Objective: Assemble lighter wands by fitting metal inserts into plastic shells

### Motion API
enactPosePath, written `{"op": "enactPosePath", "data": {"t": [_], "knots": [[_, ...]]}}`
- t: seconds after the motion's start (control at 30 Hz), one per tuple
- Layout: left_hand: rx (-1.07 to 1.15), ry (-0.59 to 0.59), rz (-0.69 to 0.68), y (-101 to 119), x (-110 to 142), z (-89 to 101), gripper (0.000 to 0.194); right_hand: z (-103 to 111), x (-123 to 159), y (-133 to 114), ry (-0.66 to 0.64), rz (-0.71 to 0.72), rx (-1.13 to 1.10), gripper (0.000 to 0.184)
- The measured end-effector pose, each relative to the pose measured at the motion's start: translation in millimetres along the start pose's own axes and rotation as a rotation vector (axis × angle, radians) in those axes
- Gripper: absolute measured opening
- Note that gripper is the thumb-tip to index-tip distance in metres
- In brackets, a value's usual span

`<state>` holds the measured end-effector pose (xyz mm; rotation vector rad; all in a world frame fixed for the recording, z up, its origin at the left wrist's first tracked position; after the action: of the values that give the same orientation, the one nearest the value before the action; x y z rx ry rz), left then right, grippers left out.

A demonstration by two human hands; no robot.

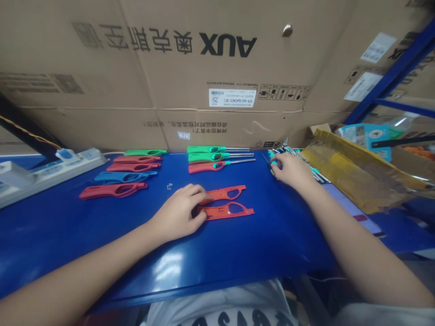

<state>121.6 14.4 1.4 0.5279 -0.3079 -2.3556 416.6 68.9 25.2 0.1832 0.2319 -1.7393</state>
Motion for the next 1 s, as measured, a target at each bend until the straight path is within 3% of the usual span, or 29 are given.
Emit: {"op": "enactPosePath", "data": {"t": [0.13,0.23,0.37,0.5,0.77,1.0], "knots": [[-0.042,0.000,0.017,-0.9,0.0,2.3,0.033,-8.3,-12.4,50.2,-0.070,-0.200,0.083,0.033],[-0.076,0.000,0.028,-1.9,0.5,3.4,0.032,-17.5,-15.0,70.4,-0.132,-0.289,0.109,0.036],[-0.124,0.002,0.038,-4.7,1.3,4.4,0.031,-29.2,-15.7,75.6,-0.194,-0.332,0.106,0.031],[-0.149,0.002,0.038,-8.1,1.4,4.1,0.032,-32.7,-16.3,77.8,-0.190,-0.378,0.107,0.040],[-0.113,0.033,0.010,0.6,0.6,9.6,0.026,-21.7,-18.5,95.5,-0.140,-0.456,0.107,0.051],[-0.026,-0.035,-0.076,12.6,3.5,3.2,0.042,-16.7,-25.8,104.5,-0.131,-0.396,0.068,0.044]]}}
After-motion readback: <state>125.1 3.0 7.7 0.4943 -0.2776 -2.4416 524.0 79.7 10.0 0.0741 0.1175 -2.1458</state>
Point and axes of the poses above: each hand's wrist, its own x-axis away from the middle knuckle, its own z-axis out of the back of the hand, y = z × x, the point moved 10 cm from there along -x, towards the middle knuckle, and after that the axes turned 4 degrees about y, right-handed, at the moved point
